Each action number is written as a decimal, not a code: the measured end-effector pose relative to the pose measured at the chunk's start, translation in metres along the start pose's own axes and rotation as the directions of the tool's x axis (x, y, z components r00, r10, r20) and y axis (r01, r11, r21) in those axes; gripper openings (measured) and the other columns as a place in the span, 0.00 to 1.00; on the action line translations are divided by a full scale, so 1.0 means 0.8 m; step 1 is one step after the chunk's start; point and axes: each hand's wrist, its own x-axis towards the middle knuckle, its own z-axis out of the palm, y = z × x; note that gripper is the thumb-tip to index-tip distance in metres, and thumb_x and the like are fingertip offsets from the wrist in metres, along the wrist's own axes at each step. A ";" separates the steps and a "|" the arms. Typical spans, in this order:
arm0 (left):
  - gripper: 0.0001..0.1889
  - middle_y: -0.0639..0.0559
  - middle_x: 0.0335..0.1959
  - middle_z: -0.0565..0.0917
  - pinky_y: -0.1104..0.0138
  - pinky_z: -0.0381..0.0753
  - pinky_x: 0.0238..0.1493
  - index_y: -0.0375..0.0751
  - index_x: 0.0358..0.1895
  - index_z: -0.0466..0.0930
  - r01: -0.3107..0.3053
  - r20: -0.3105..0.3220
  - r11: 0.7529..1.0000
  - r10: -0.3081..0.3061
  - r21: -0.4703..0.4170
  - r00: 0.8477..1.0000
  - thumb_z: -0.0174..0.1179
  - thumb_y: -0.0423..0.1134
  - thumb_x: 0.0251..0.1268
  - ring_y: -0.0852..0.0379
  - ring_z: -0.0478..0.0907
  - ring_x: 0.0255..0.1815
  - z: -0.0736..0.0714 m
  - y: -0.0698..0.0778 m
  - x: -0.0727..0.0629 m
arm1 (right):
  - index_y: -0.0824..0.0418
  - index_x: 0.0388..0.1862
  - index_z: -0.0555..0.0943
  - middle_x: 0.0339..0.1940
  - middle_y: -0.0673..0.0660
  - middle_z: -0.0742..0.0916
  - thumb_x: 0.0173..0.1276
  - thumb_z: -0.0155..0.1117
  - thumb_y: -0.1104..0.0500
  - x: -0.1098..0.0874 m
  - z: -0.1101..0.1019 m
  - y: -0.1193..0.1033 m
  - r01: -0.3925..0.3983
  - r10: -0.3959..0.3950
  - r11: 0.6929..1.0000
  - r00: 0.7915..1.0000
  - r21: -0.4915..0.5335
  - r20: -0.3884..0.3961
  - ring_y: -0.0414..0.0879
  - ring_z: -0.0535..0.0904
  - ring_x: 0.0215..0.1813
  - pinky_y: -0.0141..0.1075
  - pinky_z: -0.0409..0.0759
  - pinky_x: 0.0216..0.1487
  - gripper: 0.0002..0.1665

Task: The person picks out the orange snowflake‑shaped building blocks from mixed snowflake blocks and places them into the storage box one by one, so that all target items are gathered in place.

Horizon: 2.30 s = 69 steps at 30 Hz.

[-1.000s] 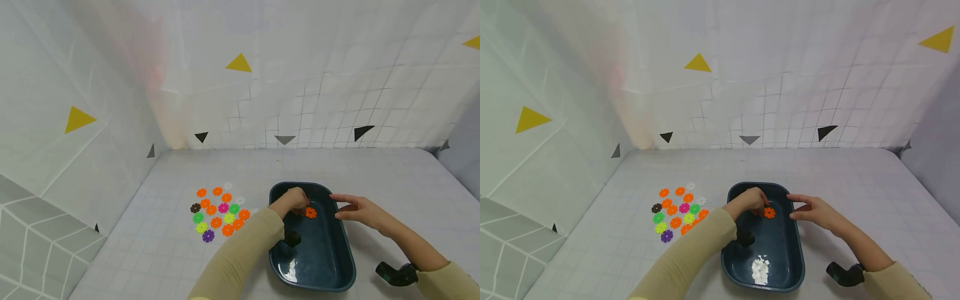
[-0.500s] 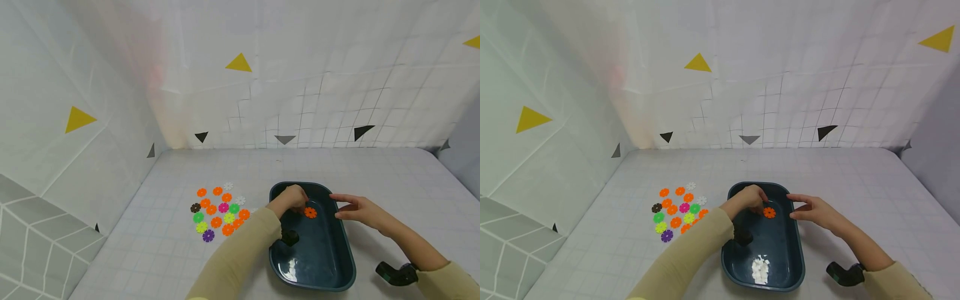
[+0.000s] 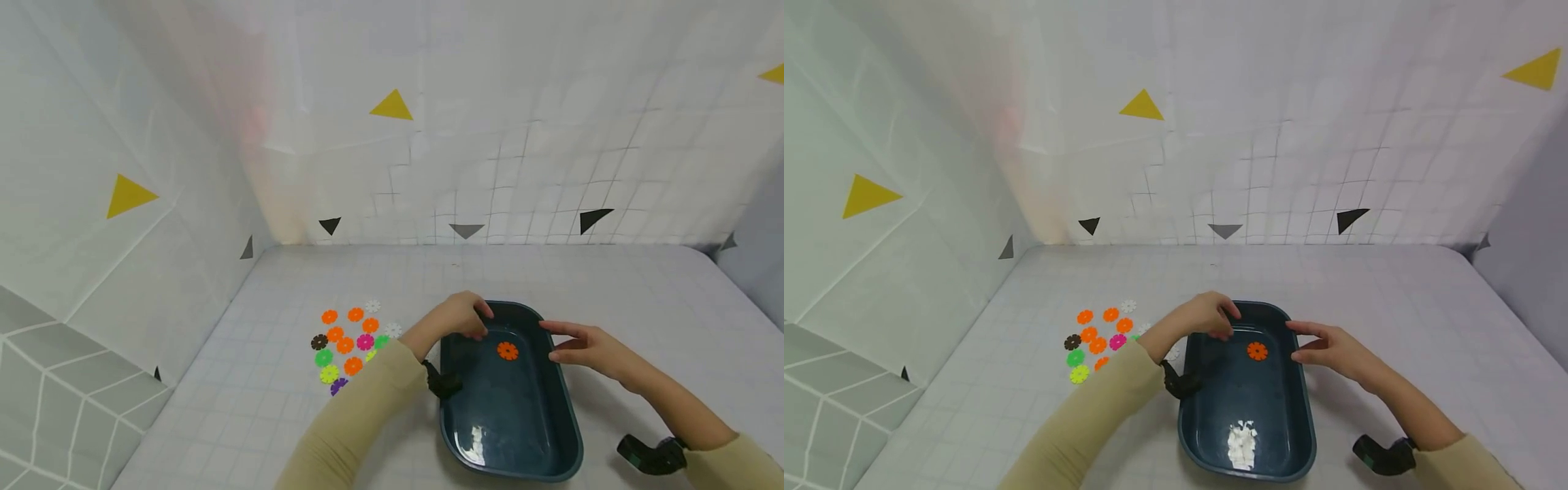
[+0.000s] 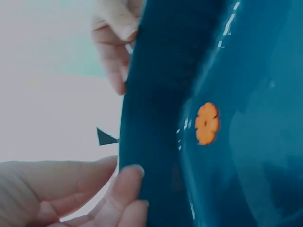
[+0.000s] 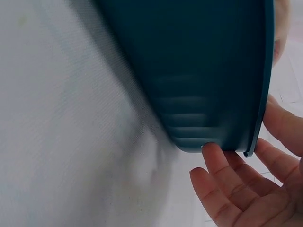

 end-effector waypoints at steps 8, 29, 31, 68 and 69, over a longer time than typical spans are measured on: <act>0.13 0.50 0.29 0.82 0.64 0.80 0.39 0.42 0.47 0.78 -0.054 0.051 0.996 0.058 -0.073 0.997 0.61 0.32 0.58 0.53 0.82 0.33 -0.036 -0.021 -0.017 | 0.69 0.67 0.60 0.64 0.76 0.66 0.63 0.61 0.52 -0.002 0.001 0.002 0.007 -0.007 1.000 1.000 -0.007 -0.011 0.57 0.78 0.50 0.56 0.75 0.48 0.40; 0.12 0.49 0.32 0.81 0.69 0.77 0.32 0.39 0.46 0.79 -0.053 0.032 0.998 0.054 -0.038 0.998 0.61 0.33 0.58 0.44 0.80 0.38 -0.074 -0.068 -0.041 | 0.69 0.67 0.60 0.63 0.76 0.65 0.63 0.61 0.53 0.002 -0.002 -0.002 0.018 -0.018 1.000 1.000 -0.020 0.009 0.55 0.79 0.49 0.54 0.76 0.48 0.39; 0.12 0.48 0.32 0.81 0.69 0.77 0.32 0.38 0.47 0.79 -0.051 0.033 0.998 0.052 -0.042 0.998 0.60 0.33 0.58 0.43 0.80 0.39 -0.076 -0.071 -0.042 | 0.69 0.67 0.60 0.63 0.76 0.65 0.62 0.61 0.53 0.002 -0.002 -0.002 0.016 -0.016 1.000 1.000 -0.023 0.009 0.56 0.79 0.49 0.55 0.76 0.48 0.39; 0.14 0.48 0.32 0.81 0.62 0.78 0.40 0.34 0.47 0.77 -0.008 0.048 0.996 0.012 -0.085 0.999 0.61 0.31 0.56 0.45 0.77 0.34 -0.086 -0.136 -0.055 | 0.69 0.67 0.60 0.63 0.76 0.66 0.62 0.62 0.53 0.003 -0.001 -0.001 0.016 -0.016 1.000 1.000 -0.014 0.008 0.54 0.80 0.48 0.53 0.76 0.48 0.40; 0.14 0.49 0.32 0.81 0.62 0.78 0.40 0.34 0.47 0.77 -0.010 0.047 0.997 0.013 -0.078 0.999 0.60 0.31 0.56 0.45 0.77 0.34 -0.086 -0.137 -0.055 | 0.69 0.67 0.60 0.63 0.76 0.66 0.62 0.62 0.53 0.003 -0.001 -0.001 0.015 -0.015 1.000 1.000 -0.014 0.008 0.54 0.80 0.48 0.53 0.76 0.48 0.40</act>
